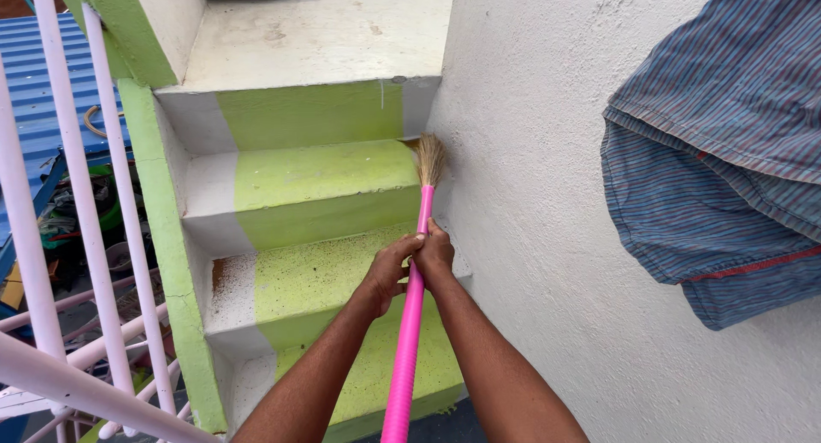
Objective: The person sweeps a set of lime-green and white stairs using a pink-handled broom. They systematically sweep each step from top to bottom, moving dust and debris off the edges.
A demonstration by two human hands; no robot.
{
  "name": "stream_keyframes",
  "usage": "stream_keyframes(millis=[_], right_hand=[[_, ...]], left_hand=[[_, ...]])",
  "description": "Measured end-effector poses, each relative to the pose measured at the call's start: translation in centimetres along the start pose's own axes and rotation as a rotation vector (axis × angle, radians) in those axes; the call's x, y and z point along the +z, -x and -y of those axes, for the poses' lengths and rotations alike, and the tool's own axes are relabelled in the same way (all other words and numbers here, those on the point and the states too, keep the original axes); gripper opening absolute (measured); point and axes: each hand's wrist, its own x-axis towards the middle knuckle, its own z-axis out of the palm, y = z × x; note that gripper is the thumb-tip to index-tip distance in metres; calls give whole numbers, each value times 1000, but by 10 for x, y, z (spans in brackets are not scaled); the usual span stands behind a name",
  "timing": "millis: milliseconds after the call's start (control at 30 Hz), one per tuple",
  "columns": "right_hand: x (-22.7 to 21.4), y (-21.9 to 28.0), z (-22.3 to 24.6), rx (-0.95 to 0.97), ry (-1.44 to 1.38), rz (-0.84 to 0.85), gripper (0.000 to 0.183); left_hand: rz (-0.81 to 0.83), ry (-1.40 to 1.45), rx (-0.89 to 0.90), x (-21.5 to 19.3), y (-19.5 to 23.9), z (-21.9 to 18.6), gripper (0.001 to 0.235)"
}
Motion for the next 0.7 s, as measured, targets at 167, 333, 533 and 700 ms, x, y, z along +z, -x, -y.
stream_keyframes(millis=[167,333,533,700], right_hand=[[24,-40,-33,84,-186,39,46],[4,-33,-15,56,-279,227,38],[-6,-29,1,2,-76,17,36],[28,-63,-11,208,-296,178,41]], left_hand=[[-54,46,-32,3,-28,19,70],[2,20,-36,-1,-34,7,66],[-8,55,-4,13,-46,2,73],[-117,98,-44,4,-43,-5,81]])
